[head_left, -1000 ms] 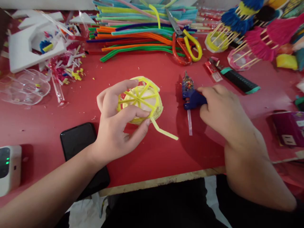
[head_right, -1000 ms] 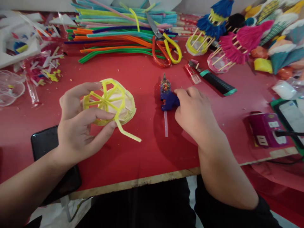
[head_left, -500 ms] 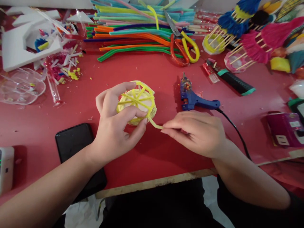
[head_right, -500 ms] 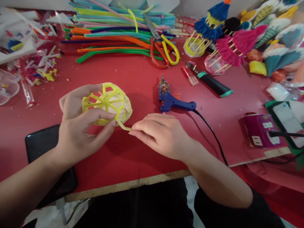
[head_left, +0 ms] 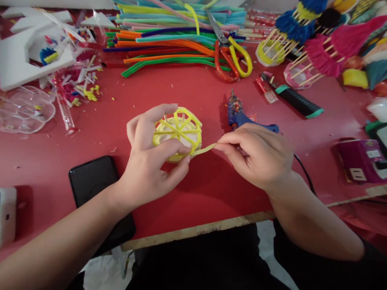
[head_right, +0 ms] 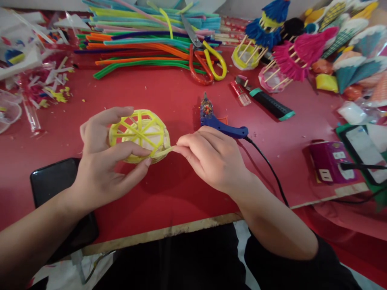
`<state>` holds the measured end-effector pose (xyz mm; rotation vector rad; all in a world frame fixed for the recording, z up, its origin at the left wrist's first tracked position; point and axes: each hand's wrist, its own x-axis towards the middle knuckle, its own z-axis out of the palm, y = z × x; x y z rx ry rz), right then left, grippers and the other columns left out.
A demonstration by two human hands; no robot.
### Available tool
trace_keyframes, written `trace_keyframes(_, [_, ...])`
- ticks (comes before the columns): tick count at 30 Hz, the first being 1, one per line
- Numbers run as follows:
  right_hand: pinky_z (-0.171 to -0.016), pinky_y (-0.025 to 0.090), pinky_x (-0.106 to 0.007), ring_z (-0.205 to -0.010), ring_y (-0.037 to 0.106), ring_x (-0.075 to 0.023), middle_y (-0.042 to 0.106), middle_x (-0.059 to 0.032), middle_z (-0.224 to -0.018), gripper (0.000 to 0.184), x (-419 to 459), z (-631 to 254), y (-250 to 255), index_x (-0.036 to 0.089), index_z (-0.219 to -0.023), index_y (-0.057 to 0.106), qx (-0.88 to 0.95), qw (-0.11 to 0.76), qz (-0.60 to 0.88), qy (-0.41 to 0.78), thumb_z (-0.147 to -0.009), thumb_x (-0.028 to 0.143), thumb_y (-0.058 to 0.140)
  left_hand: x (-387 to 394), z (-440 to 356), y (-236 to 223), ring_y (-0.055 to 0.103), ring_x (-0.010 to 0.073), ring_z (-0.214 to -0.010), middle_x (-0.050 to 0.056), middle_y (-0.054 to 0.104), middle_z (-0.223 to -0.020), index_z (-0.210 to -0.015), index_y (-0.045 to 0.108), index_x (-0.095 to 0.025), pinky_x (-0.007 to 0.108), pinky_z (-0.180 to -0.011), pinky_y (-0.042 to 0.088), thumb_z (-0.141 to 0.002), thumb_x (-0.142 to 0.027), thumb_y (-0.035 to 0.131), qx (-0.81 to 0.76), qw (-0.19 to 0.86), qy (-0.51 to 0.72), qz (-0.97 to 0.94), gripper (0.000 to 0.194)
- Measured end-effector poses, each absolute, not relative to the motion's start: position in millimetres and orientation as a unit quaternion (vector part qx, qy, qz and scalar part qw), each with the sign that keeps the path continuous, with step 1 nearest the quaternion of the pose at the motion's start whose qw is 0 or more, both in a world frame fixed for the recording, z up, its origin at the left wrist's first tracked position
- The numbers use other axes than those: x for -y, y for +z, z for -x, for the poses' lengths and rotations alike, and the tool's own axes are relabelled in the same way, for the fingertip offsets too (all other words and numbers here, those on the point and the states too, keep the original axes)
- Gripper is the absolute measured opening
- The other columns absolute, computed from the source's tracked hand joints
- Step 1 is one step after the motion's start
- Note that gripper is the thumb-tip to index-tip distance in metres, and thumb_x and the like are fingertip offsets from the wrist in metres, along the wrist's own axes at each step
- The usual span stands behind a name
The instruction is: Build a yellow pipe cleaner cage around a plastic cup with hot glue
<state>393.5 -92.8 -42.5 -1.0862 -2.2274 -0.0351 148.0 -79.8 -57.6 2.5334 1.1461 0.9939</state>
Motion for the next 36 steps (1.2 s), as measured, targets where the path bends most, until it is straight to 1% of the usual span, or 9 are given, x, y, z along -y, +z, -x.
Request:
trace_keyframes(6, [-0.065,0.056,-0.030,-0.067,0.067,-0.0155,0.077,0.0001,-0.083,0.010,93.0,-392.7,-44.2,0.024,-0.092,0.065,0.848,0.330,0.413,-0.025,-0.097,0.016,0.069,77.9,-146.4,-58.0,0.052,0.0378,-0.142,0.006,0.048,-0.158,-0.096,0.064,-0.032,0.071,-0.112,0.046,-0.089,-0.023,0.070,-0.360,0.092,0.332,-0.867,0.013])
trace_keyframes(9, [-0.064,0.056,-0.031,-0.067,0.067,-0.0161,0.077,-0.0001,-0.082,0.012,93.8,-392.0,-41.9,0.025,-0.092,0.064,0.850,0.319,0.419,-0.018,-0.097,0.015,0.068,77.3,-145.8,-58.3,0.051,0.0374,-0.144,0.005,0.048,-0.157,-0.098,0.063,-0.034,0.072,-0.110,0.047,-0.088,-0.023,0.070,-0.347,0.092,0.328,-0.874,0.016])
trace_keyframes(12, [-0.064,0.056,-0.031,-0.068,0.068,-0.0161,0.076,0.0007,-0.081,0.013,94.2,-392.0,-40.7,0.026,-0.092,0.063,0.850,0.303,0.431,-0.007,-0.098,0.015,0.066,77.0,-146.2,-58.4,0.051,0.0397,-0.143,0.006,0.047,-0.158,-0.098,0.065,-0.033,0.072,-0.108,0.047,-0.087,-0.023,0.071,-0.338,0.092,0.328,-0.877,0.016])
trace_keyframes(15, [-0.063,0.054,-0.029,-0.065,0.067,-0.0147,0.074,0.0025,-0.075,0.013,93.2,-393.6,-43.5,0.026,-0.088,0.062,0.847,0.309,0.433,-0.005,-0.099,0.020,0.067,76.6,-147.1,-57.8,0.052,0.0410,-0.140,0.007,0.047,-0.157,-0.095,0.068,-0.030,0.069,-0.107,0.047,-0.087,-0.022,0.070,-0.333,0.092,0.334,-0.877,0.011])
trace_keyframes(19, [-0.062,0.051,-0.027,-0.062,0.065,-0.0134,0.071,0.0024,-0.070,0.018,90.7,-396.9,-49.5,0.024,-0.084,0.061,0.846,0.309,0.434,-0.014,-0.100,0.028,0.068,75.4,-146.5,-57.2,0.049,0.0384,-0.144,0.012,0.045,-0.156,-0.095,0.067,-0.025,0.064,-0.107,0.044,-0.092,-0.021,0.067,-0.318,0.100,0.330,-0.883,0.005])
trace_keyframes(22, [-0.061,0.050,-0.027,-0.062,0.066,-0.0137,0.072,0.0018,-0.070,0.019,89.7,-397.8,-50.9,0.023,-0.084,0.061,0.847,0.307,0.434,-0.017,-0.099,0.029,0.070,74.3,-144.7,-58.4,0.044,0.0360,-0.147,0.013,0.041,-0.157,-0.098,0.066,-0.024,0.060,-0.106,0.041,-0.093,-0.019,0.067,-0.294,0.103,0.327,-0.892,0.007])
trace_keyframes(27, [-0.062,0.051,-0.027,-0.063,0.068,-0.0135,0.074,0.0017,-0.072,0.018,90.3,-396.3,-47.1,0.023,-0.084,0.061,0.848,0.290,0.443,-0.009,-0.100,0.025,0.068,73.4,-143.5,-59.9,0.042,0.0350,-0.149,0.014,0.039,-0.157,-0.099,0.066,-0.024,0.059,-0.108,0.038,-0.092,-0.018,0.068,-0.290,0.114,0.322,-0.894,0.009])
trace_keyframes(33, [-0.066,0.055,-0.025,-0.074,0.074,-0.0145,0.079,-0.0007,-0.083,0.009,91.9,-395.8,-46.6,0.022,-0.092,0.065,0.840,0.291,0.457,0.025,-0.100,0.016,0.065,76.1,-146.0,-55.4,0.046,0.0376,-0.145,0.010,0.042,-0.157,-0.094,0.068,-0.025,0.062,-0.108,0.042,-0.091,-0.018,0.068,-0.314,0.123,0.319,-0.886,0.007])
trace_keyframes(36, [-0.071,0.057,-0.025,-0.075,0.075,-0.0149,0.079,-0.0011,-0.084,0.008,92.3,-395.4,-47.7,0.020,-0.093,0.066,0.838,0.292,0.459,0.032,-0.098,0.015,0.067,76.3,-146.7,-54.3,0.046,0.0382,-0.145,0.010,0.042,-0.157,-0.094,0.069,-0.025,0.064,-0.108,0.043,-0.092,-0.019,0.068,-0.312,0.130,0.316,-0.887,0.007])
